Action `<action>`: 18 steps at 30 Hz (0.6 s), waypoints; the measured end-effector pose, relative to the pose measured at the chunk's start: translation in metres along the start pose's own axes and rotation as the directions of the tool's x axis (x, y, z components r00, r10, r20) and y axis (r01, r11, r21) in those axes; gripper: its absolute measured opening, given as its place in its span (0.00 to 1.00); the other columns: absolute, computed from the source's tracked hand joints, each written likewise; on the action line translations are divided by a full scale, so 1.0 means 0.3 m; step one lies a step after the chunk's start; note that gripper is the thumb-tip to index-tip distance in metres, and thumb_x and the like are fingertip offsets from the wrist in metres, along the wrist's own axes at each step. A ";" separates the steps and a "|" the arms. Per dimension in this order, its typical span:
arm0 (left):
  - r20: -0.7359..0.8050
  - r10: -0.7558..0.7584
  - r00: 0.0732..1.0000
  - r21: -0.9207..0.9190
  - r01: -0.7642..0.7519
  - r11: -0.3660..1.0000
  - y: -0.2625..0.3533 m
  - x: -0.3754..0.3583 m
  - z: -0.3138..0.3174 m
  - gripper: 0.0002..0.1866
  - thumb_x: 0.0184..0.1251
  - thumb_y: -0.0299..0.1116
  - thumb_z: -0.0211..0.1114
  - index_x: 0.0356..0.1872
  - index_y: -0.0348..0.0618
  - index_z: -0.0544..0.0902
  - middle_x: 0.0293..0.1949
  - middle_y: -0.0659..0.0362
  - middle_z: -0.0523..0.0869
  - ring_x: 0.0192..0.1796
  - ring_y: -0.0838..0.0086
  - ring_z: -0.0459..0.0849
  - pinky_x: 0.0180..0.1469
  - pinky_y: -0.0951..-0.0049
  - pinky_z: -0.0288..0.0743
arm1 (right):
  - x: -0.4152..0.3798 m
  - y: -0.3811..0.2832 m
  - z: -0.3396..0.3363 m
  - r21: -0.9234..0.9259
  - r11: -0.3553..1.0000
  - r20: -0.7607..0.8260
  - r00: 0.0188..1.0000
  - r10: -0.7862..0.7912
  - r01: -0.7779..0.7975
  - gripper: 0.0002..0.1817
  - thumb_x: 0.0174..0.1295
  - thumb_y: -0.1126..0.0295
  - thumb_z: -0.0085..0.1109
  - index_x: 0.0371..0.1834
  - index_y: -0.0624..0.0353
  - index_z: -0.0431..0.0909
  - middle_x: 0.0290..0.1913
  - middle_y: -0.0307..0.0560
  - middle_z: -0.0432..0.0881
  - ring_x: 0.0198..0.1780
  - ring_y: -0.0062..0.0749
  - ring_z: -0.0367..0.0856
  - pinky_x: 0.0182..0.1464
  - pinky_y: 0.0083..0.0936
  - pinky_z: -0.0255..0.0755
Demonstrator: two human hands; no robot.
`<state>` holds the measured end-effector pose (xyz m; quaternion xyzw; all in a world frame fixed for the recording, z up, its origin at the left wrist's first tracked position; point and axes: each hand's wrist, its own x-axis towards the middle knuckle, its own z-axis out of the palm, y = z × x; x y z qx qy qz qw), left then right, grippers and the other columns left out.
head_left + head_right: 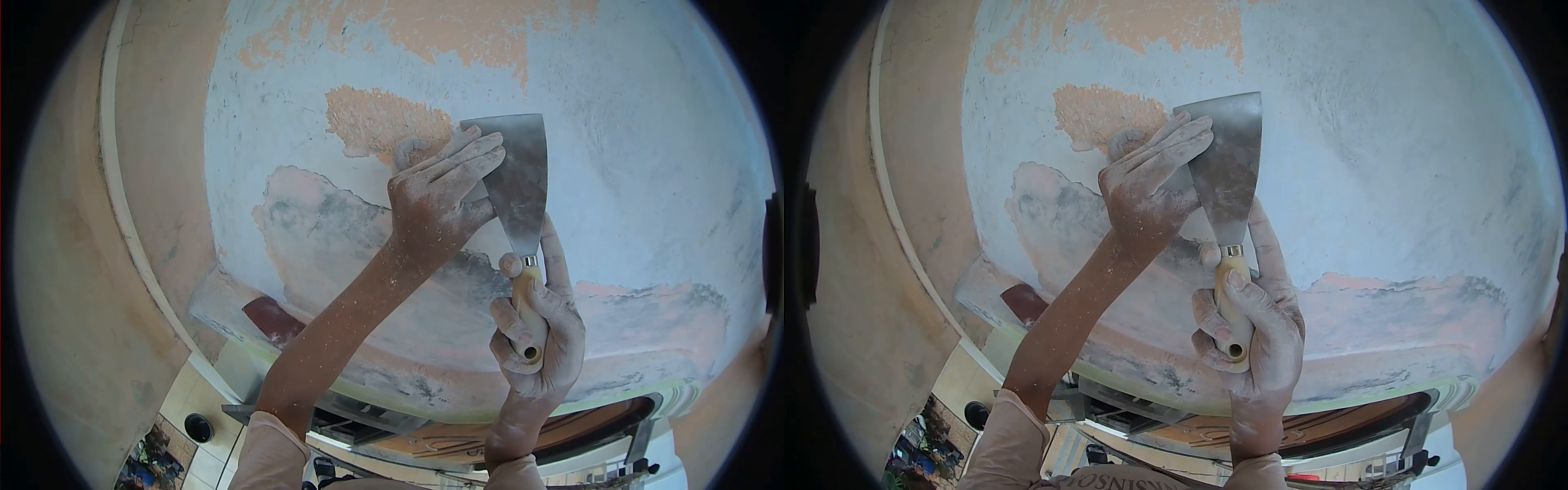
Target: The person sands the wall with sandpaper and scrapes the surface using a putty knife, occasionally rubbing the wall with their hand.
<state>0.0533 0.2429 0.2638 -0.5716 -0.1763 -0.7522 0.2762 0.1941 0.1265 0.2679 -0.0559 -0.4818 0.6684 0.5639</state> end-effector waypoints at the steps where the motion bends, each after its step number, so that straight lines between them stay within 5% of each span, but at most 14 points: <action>1: 0.019 -0.002 1.000 -0.004 0.002 1.000 0.015 -0.012 -0.004 0.19 0.44 0.34 0.72 0.42 0.45 0.84 0.47 0.58 0.85 0.56 0.63 0.81 0.53 0.65 0.76 | -0.016 0.000 -0.015 0.003 1.000 -0.002 1.000 -0.001 0.001 0.35 0.65 0.80 0.42 0.74 0.57 0.41 0.46 0.55 0.73 0.19 0.17 0.68 0.09 0.10 0.62; 8: -0.025 0.015 1.000 -0.016 -0.015 1.000 -0.009 0.008 0.008 0.20 0.43 0.33 0.72 0.42 0.46 0.84 0.48 0.58 0.85 0.56 0.64 0.81 0.55 0.65 0.75 | 0.007 -0.001 -0.006 -0.011 1.000 0.025 1.000 0.002 -0.001 0.34 0.66 0.79 0.38 0.74 0.54 0.38 0.50 0.58 0.68 0.18 0.17 0.65 0.08 0.09 0.62; 11: 0.094 0.031 0.995 0.023 -0.033 0.999 0.033 -0.033 -0.011 0.21 0.43 0.36 0.73 0.42 0.46 0.84 0.48 0.59 0.85 0.57 0.65 0.80 0.58 0.64 0.72 | -0.036 0.005 -0.078 -0.024 1.000 -0.002 1.000 0.002 -0.002 0.34 0.66 0.79 0.38 0.74 0.54 0.38 0.50 0.58 0.68 0.18 0.17 0.65 0.08 0.09 0.62; 18: 0.106 -0.011 0.994 -0.008 0.012 1.000 0.007 -0.034 -0.002 0.25 0.48 0.44 0.71 0.48 0.46 0.81 0.53 0.57 0.82 0.60 0.65 0.77 0.62 0.58 0.64 | -0.010 0.017 -0.038 0.001 1.000 0.003 1.000 -0.005 0.005 0.34 0.66 0.79 0.38 0.74 0.53 0.38 0.50 0.59 0.68 0.18 0.18 0.67 0.09 0.09 0.64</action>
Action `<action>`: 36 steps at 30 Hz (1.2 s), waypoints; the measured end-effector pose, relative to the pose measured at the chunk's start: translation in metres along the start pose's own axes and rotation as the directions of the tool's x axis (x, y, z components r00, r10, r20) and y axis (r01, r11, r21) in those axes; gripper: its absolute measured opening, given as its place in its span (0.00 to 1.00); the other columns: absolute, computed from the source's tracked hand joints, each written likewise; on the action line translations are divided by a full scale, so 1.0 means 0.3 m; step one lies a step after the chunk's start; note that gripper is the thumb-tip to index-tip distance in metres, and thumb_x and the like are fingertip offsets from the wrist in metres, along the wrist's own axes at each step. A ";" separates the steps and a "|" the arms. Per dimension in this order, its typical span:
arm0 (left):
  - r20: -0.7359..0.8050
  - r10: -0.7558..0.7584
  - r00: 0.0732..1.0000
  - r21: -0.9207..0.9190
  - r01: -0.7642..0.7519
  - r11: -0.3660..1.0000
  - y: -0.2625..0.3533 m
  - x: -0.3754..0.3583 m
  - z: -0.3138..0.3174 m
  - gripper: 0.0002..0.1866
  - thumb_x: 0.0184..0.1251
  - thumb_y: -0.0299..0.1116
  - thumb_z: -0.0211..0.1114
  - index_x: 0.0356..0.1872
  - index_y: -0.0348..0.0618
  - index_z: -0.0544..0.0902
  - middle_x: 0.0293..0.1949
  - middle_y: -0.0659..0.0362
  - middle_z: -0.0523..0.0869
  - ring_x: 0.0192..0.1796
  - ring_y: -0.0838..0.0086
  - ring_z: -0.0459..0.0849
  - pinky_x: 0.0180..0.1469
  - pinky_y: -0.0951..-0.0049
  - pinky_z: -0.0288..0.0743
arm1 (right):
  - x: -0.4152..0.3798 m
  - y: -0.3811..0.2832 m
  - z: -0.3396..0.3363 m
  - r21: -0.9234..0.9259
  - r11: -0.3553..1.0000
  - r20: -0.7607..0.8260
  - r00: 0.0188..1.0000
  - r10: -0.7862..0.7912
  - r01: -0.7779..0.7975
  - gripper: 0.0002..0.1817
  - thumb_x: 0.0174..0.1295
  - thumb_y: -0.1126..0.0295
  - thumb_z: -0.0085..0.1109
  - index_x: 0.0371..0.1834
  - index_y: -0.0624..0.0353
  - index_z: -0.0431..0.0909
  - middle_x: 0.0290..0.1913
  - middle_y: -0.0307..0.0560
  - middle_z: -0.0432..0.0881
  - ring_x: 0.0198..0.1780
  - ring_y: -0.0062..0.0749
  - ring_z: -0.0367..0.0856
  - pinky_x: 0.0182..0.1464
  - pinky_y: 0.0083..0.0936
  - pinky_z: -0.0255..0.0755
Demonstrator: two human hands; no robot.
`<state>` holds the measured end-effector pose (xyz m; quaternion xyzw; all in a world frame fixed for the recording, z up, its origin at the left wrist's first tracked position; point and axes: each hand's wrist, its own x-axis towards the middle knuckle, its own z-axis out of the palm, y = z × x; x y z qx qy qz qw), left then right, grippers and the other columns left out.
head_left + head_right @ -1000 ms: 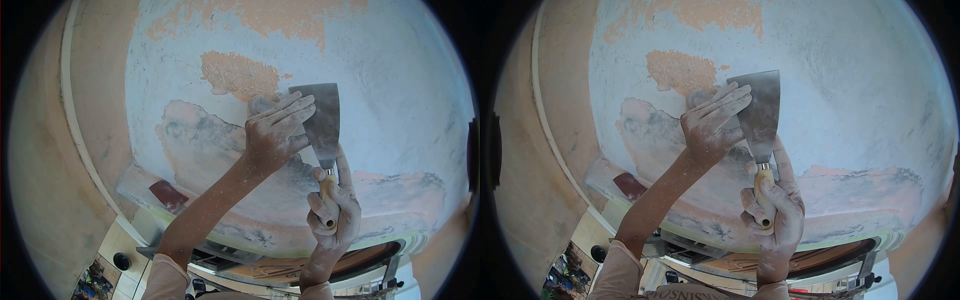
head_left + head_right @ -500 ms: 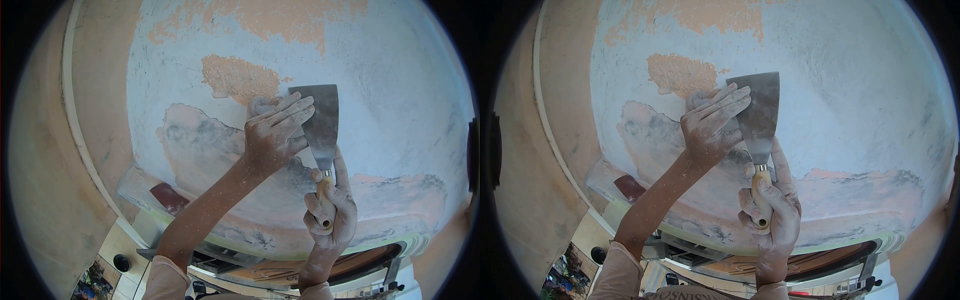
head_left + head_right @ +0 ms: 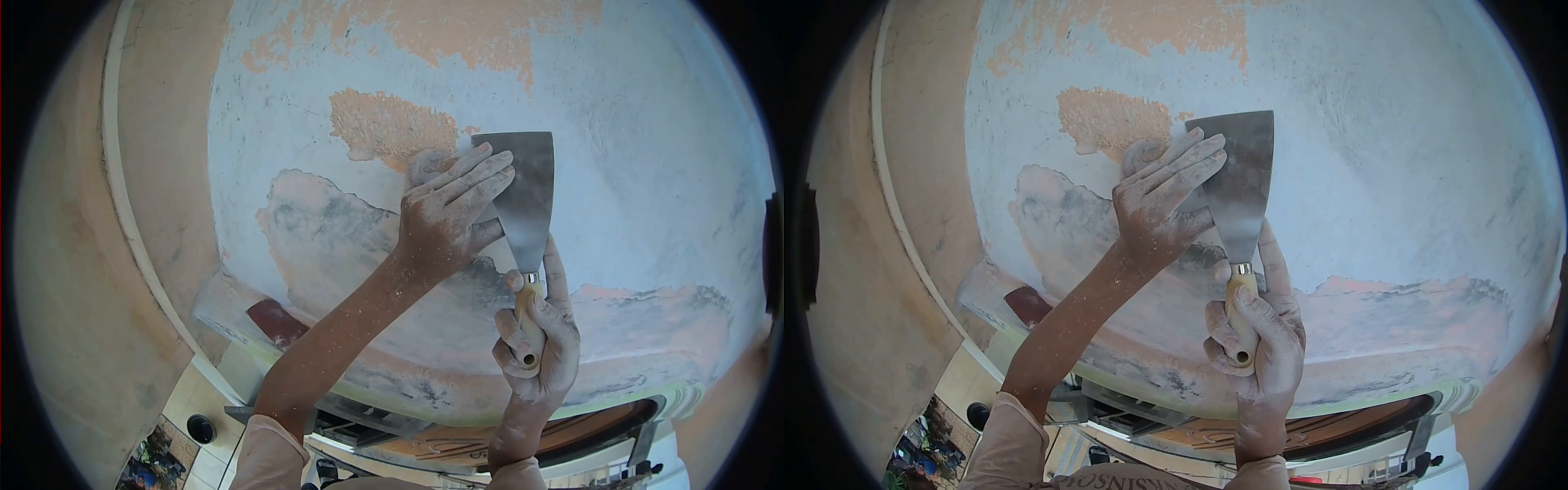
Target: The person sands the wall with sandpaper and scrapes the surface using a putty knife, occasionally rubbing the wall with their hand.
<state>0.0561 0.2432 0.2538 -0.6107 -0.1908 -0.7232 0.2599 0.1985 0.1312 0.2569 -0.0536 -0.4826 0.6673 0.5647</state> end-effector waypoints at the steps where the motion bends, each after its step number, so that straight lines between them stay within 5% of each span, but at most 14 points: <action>1: 0.038 0.021 0.999 0.025 -0.022 0.999 0.009 -0.011 -0.011 0.26 0.50 0.46 0.70 0.51 0.45 0.80 0.55 0.56 0.80 0.62 0.63 0.75 0.62 0.57 0.64 | 0.001 -0.004 -0.018 0.009 1.000 0.006 1.000 0.006 -0.006 0.34 0.66 0.79 0.37 0.74 0.53 0.38 0.50 0.59 0.68 0.18 0.18 0.67 0.09 0.09 0.64; 8: 0.329 0.125 0.936 0.104 -0.167 0.980 0.016 -0.007 -0.079 0.34 0.54 0.52 0.66 0.61 0.46 0.72 0.65 0.49 0.68 0.68 0.56 0.66 0.62 0.53 0.63 | -0.011 -0.001 -0.042 0.014 1.000 -0.003 1.000 -0.002 0.002 0.33 0.67 0.79 0.36 0.74 0.53 0.38 0.50 0.59 0.68 0.18 0.18 0.67 0.09 0.08 0.64; 11: 0.256 0.096 0.962 0.074 -0.118 0.990 0.009 0.004 -0.077 0.34 0.53 0.53 0.67 0.60 0.46 0.73 0.64 0.51 0.70 0.67 0.57 0.66 0.62 0.53 0.62 | 0.008 -0.002 0.001 0.023 1.000 0.026 1.000 -0.012 0.012 0.34 0.66 0.79 0.43 0.74 0.56 0.42 0.48 0.56 0.72 0.19 0.17 0.68 0.09 0.09 0.63; 20: 0.155 0.105 0.982 0.068 -0.117 0.991 -0.010 0.026 -0.072 0.30 0.52 0.57 0.67 0.53 0.49 0.80 0.57 0.57 0.80 0.62 0.65 0.75 0.61 0.57 0.64 | 0.010 -0.016 0.004 0.051 0.999 0.033 0.999 0.006 -0.008 0.35 0.66 0.79 0.43 0.74 0.55 0.40 0.47 0.58 0.71 0.20 0.17 0.69 0.09 0.10 0.64; 29: 0.105 0.237 0.966 0.017 -0.240 0.971 -0.072 0.035 -0.046 0.30 0.48 0.60 0.68 0.47 0.49 0.82 0.52 0.60 0.83 0.57 0.69 0.79 0.55 0.62 0.71 | -0.006 -0.010 0.009 0.001 1.000 -0.020 1.000 -0.018 0.018 0.35 0.65 0.79 0.42 0.74 0.56 0.40 0.47 0.57 0.71 0.19 0.17 0.67 0.09 0.10 0.61; 32: 0.077 0.262 0.962 0.044 -0.266 0.963 -0.072 0.029 -0.035 0.31 0.51 0.65 0.61 0.46 0.49 0.83 0.48 0.61 0.85 0.54 0.69 0.82 0.53 0.64 0.73 | -0.005 -0.006 -0.029 0.089 0.996 0.071 0.997 -0.006 0.000 0.35 0.67 0.80 0.35 0.74 0.52 0.34 0.51 0.60 0.66 0.20 0.20 0.69 0.09 0.09 0.63; 36: 0.079 0.260 0.962 0.112 -0.268 0.957 -0.071 0.050 -0.048 0.31 0.51 0.65 0.61 0.45 0.49 0.83 0.48 0.61 0.85 0.54 0.69 0.82 0.58 0.61 0.70 | 0.006 -0.002 0.011 0.042 0.999 -0.005 1.000 -0.022 0.022 0.35 0.66 0.80 0.37 0.74 0.53 0.35 0.50 0.59 0.66 0.20 0.21 0.69 0.09 0.09 0.63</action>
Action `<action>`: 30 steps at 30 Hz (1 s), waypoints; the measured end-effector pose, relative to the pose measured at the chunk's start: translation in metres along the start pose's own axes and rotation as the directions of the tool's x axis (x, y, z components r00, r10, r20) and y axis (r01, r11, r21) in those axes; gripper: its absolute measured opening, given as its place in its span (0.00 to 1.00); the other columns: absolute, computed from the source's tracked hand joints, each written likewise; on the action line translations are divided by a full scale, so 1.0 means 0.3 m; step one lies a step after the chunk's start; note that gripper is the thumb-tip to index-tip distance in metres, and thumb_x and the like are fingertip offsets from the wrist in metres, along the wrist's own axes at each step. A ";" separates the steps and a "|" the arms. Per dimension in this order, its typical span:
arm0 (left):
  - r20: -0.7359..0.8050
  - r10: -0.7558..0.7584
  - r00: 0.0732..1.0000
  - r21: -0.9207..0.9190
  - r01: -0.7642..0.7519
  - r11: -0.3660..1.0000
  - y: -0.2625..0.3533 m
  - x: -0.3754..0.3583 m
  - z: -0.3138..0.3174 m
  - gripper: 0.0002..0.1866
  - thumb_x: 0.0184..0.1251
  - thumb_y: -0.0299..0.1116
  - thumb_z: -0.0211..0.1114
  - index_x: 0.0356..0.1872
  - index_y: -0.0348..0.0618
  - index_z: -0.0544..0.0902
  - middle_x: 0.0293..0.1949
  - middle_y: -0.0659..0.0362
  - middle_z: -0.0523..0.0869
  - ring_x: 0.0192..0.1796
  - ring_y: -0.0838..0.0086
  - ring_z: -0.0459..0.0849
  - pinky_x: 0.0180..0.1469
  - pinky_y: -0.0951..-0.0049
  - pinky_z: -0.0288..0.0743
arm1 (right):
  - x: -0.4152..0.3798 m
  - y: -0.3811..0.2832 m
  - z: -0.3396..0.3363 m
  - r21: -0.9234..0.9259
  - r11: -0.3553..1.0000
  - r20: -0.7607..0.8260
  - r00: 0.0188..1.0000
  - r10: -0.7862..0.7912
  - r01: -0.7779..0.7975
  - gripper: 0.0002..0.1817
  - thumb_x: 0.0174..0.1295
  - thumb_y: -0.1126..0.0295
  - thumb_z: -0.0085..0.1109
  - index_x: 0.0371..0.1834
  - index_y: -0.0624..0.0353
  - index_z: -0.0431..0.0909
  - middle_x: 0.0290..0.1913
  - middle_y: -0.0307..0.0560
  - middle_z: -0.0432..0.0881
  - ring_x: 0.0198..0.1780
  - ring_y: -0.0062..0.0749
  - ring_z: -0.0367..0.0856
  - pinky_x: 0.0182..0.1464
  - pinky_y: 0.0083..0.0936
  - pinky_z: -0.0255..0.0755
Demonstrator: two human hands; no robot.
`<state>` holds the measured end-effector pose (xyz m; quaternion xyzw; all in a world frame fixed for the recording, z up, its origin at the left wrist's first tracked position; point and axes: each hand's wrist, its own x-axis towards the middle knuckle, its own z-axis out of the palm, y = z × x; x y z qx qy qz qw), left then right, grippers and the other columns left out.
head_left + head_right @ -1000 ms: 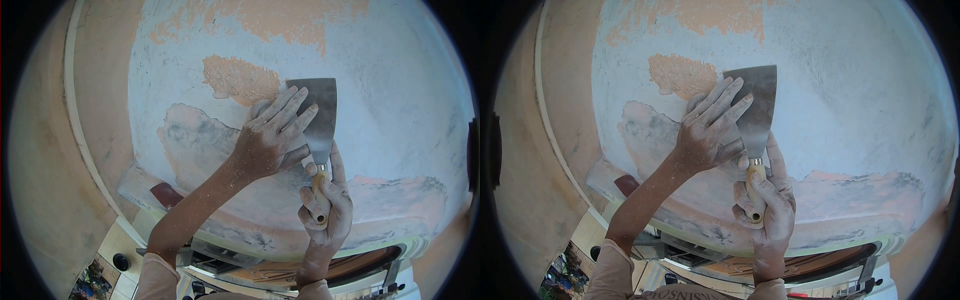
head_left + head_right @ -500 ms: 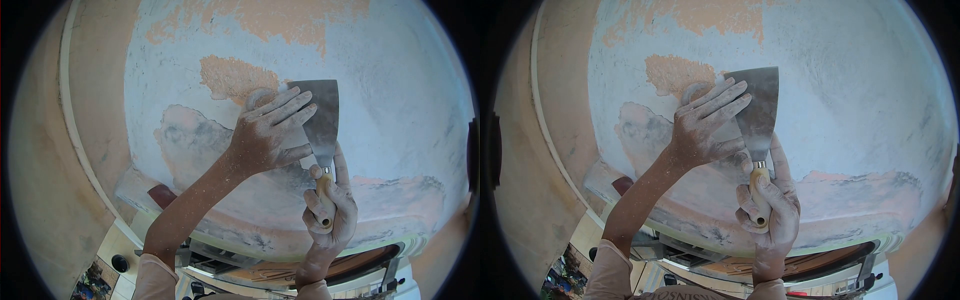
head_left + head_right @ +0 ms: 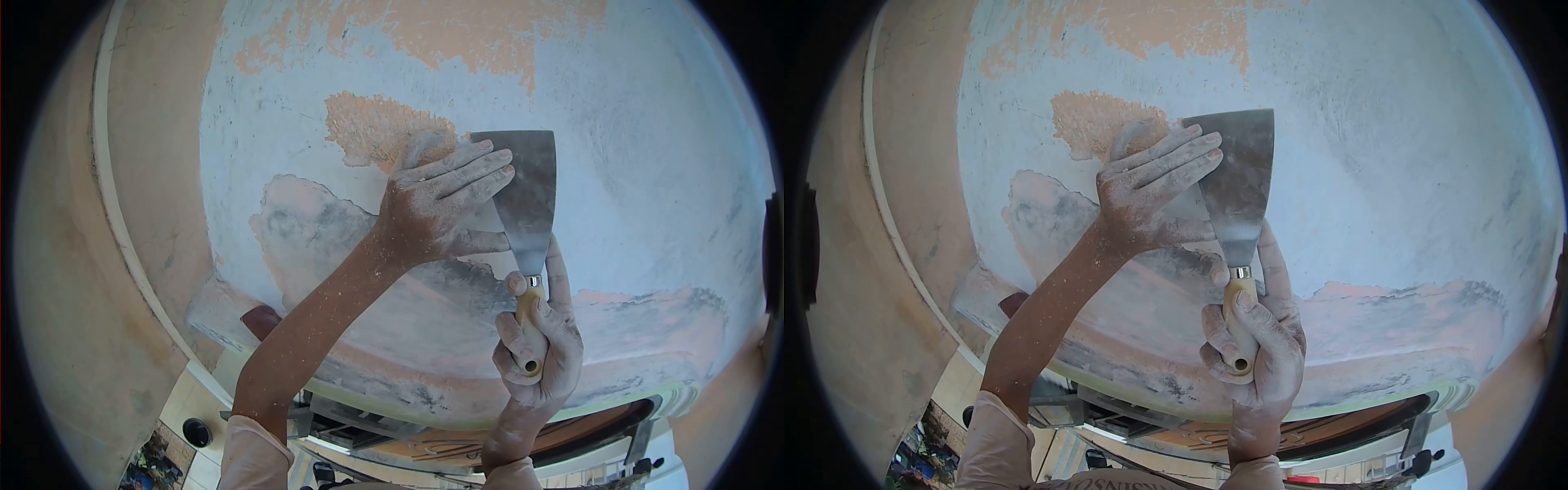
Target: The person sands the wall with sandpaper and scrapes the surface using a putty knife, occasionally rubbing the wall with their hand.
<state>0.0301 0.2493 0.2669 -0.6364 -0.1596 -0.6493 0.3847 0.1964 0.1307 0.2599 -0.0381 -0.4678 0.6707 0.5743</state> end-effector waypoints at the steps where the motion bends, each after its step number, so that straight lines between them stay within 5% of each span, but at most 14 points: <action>1: 0.024 0.003 1.000 -0.008 -0.003 1.000 0.006 -0.008 -0.001 0.31 0.51 0.65 0.61 0.45 0.49 0.83 0.48 0.61 0.85 0.54 0.69 0.82 0.59 0.61 0.70 | -0.010 0.001 -0.024 0.006 1.000 0.007 1.000 0.002 -0.002 0.35 0.66 0.80 0.37 0.74 0.53 0.36 0.50 0.59 0.66 0.19 0.21 0.70 0.08 0.09 0.63; 11: 0.026 0.013 1.000 -0.126 -0.010 0.992 0.011 -0.026 0.009 0.30 0.49 0.57 0.68 0.46 0.43 0.81 0.52 0.55 0.82 0.58 0.61 0.78 0.63 0.53 0.68 | -0.002 0.021 -0.067 -0.025 1.000 -0.004 1.000 -0.013 0.013 0.35 0.65 0.79 0.40 0.74 0.54 0.38 0.48 0.59 0.69 0.17 0.20 0.70 0.07 0.08 0.63; 17: 0.049 0.160 0.986 -0.222 -0.145 0.964 0.003 -0.027 -0.006 0.26 0.53 0.53 0.68 0.45 0.43 0.80 0.52 0.52 0.81 0.60 0.60 0.76 0.66 0.50 0.65 | 0.010 0.025 -0.038 -0.009 1.000 -0.010 1.000 -0.002 0.002 0.34 0.66 0.80 0.38 0.74 0.53 0.38 0.50 0.59 0.69 0.18 0.20 0.70 0.08 0.09 0.64; 23: 0.087 0.232 0.969 -0.130 -0.219 0.967 0.003 -0.015 -0.028 0.22 0.52 0.49 0.68 0.42 0.43 0.80 0.51 0.53 0.81 0.59 0.59 0.77 0.63 0.52 0.69 | -0.019 0.013 -0.048 0.018 1.000 -0.020 1.000 0.019 -0.018 0.34 0.67 0.78 0.37 0.74 0.51 0.38 0.50 0.57 0.69 0.20 0.21 0.71 0.10 0.09 0.65; 26: 0.043 0.191 0.981 -0.280 -0.172 0.945 -0.004 -0.009 0.008 0.21 0.51 0.49 0.69 0.39 0.43 0.81 0.51 0.53 0.82 0.58 0.60 0.78 0.62 0.55 0.71 | -0.020 0.011 -0.036 0.001 1.000 -0.010 1.000 0.013 -0.013 0.34 0.67 0.79 0.42 0.74 0.55 0.41 0.47 0.55 0.73 0.19 0.16 0.66 0.10 0.09 0.60; 30: 0.041 0.192 0.981 -0.305 -0.170 0.937 -0.017 0.001 0.019 0.28 0.45 0.51 0.71 0.47 0.46 0.79 0.54 0.55 0.81 0.58 0.63 0.79 0.58 0.58 0.75 | -0.012 0.013 -0.043 -0.033 0.999 -0.009 1.000 0.000 0.000 0.34 0.66 0.78 0.42 0.74 0.55 0.40 0.46 0.55 0.73 0.19 0.16 0.66 0.10 0.09 0.60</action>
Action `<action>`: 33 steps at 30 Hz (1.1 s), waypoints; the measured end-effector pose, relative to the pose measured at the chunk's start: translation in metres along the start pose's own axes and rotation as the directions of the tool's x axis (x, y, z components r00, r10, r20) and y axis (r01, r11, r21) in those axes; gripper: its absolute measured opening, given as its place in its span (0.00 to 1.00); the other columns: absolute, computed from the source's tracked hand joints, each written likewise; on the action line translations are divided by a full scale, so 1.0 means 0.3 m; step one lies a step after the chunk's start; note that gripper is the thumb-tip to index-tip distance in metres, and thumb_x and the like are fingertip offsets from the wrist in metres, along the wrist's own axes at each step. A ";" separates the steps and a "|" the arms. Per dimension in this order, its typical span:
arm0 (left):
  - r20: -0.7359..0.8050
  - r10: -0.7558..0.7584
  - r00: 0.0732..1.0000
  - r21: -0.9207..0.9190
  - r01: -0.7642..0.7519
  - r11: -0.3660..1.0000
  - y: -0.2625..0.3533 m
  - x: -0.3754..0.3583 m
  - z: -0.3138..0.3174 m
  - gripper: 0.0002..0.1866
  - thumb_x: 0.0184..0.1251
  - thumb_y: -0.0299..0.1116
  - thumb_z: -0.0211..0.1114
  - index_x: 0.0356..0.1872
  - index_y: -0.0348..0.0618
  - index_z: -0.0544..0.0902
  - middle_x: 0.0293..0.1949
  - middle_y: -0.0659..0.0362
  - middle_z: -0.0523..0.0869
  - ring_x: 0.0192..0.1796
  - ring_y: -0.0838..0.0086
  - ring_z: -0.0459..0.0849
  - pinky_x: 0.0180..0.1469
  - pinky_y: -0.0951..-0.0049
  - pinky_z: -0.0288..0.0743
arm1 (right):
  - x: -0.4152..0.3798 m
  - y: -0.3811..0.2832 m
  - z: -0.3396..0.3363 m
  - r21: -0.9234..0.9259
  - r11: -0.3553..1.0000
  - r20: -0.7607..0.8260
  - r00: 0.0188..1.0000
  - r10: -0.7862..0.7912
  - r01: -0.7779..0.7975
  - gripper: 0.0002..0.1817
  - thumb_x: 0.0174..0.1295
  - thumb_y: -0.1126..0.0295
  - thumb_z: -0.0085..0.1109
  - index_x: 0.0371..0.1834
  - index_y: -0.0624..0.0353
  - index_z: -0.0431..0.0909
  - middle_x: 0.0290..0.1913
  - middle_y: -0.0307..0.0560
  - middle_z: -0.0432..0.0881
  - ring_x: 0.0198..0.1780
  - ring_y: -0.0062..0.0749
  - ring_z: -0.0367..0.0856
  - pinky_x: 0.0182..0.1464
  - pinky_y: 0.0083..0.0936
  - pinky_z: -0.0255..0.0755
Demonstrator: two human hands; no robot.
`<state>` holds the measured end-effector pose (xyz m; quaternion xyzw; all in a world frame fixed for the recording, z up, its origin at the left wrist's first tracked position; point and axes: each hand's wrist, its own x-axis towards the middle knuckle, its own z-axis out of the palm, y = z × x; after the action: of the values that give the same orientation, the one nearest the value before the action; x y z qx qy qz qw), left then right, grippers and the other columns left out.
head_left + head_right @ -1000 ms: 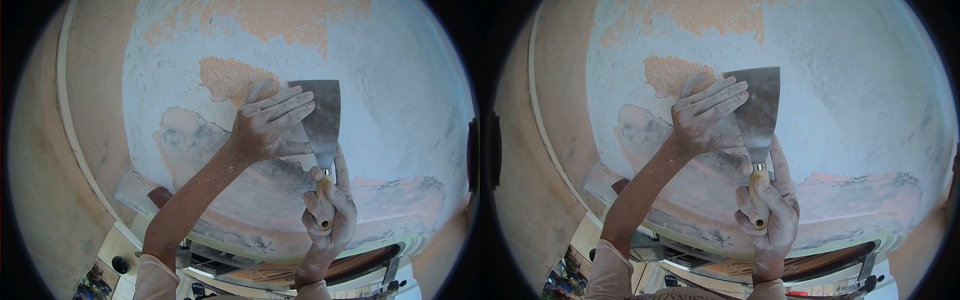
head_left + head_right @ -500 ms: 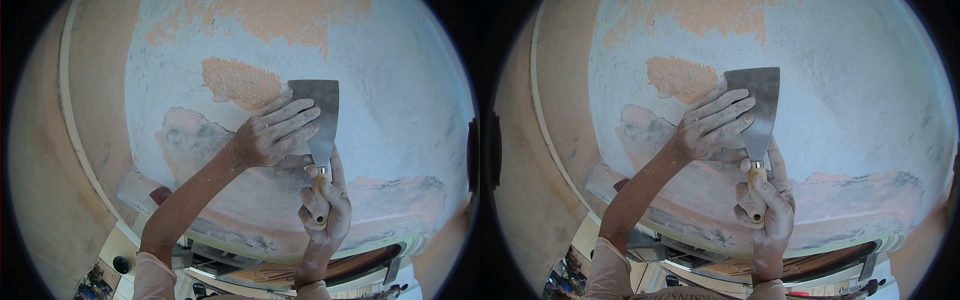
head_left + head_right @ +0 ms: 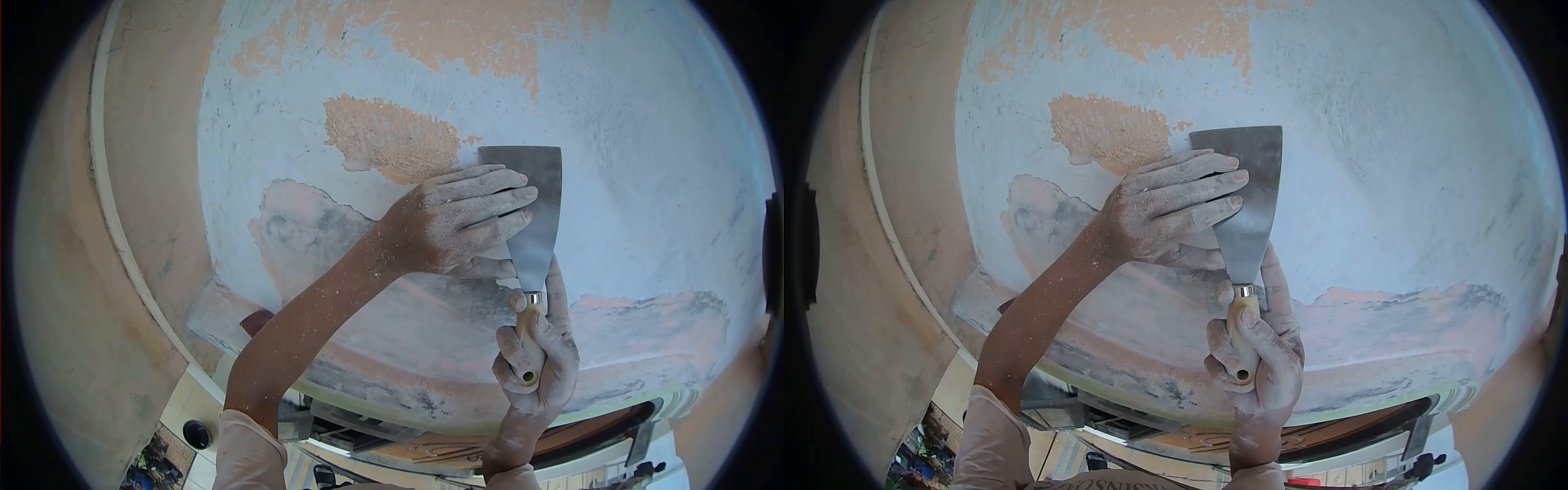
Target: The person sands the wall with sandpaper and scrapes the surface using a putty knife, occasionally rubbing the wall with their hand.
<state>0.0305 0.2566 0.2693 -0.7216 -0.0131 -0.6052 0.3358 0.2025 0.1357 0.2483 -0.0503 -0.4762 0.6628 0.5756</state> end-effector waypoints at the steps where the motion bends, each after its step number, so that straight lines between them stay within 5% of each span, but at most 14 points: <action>1: 0.010 -0.009 1.000 0.017 0.009 1.000 -0.004 0.014 -0.014 0.29 0.45 0.51 0.71 0.47 0.45 0.80 0.53 0.55 0.81 0.57 0.63 0.79 0.58 0.59 0.75 | 0.014 0.002 0.014 -0.013 1.000 -0.007 1.000 -0.003 0.003 0.35 0.66 0.78 0.42 0.74 0.55 0.39 0.46 0.55 0.72 0.19 0.16 0.66 0.10 0.09 0.60; 5: 0.010 -0.055 0.998 -0.001 0.055 0.998 0.007 0.024 -0.026 0.28 0.47 0.53 0.68 0.45 0.43 0.82 0.50 0.56 0.83 0.56 0.63 0.80 0.60 0.61 0.73 | 0.015 0.006 -0.014 0.078 0.996 0.057 0.998 0.035 -0.039 0.35 0.67 0.78 0.38 0.74 0.50 0.36 0.50 0.57 0.66 0.20 0.21 0.70 0.10 0.11 0.66; 26: -0.005 -0.124 0.992 0.026 0.125 0.992 -0.002 0.004 -0.038 0.29 0.47 0.56 0.67 0.44 0.43 0.82 0.50 0.58 0.83 0.56 0.64 0.80 0.60 0.61 0.72 | 0.018 0.021 0.025 -0.014 1.000 -0.035 0.999 0.012 -0.012 0.37 0.64 0.79 0.45 0.74 0.59 0.39 0.47 0.58 0.71 0.19 0.19 0.68 0.10 0.12 0.59; 29: 0.026 -0.114 0.993 0.031 0.113 0.993 0.022 -0.015 -0.023 0.33 0.44 0.57 0.68 0.48 0.46 0.80 0.52 0.56 0.82 0.57 0.61 0.79 0.61 0.57 0.70 | 0.005 0.011 -0.027 -0.029 0.999 0.034 0.999 0.037 -0.036 0.34 0.67 0.78 0.37 0.74 0.53 0.36 0.50 0.56 0.65 0.20 0.19 0.64 0.09 0.10 0.60; 33: -0.009 -0.194 0.981 0.126 0.193 0.973 0.067 -0.024 -0.008 0.33 0.47 0.58 0.68 0.51 0.48 0.79 0.54 0.55 0.81 0.58 0.62 0.78 0.60 0.56 0.66 | 0.016 0.018 -0.001 0.031 0.999 0.012 1.000 0.011 -0.011 0.35 0.65 0.79 0.44 0.74 0.59 0.40 0.47 0.58 0.73 0.19 0.18 0.68 0.10 0.11 0.61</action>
<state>0.0350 0.2426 0.2538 -0.6953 -0.1224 -0.6316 0.3203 0.1972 0.1404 0.2468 -0.0399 -0.4689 0.6737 0.5698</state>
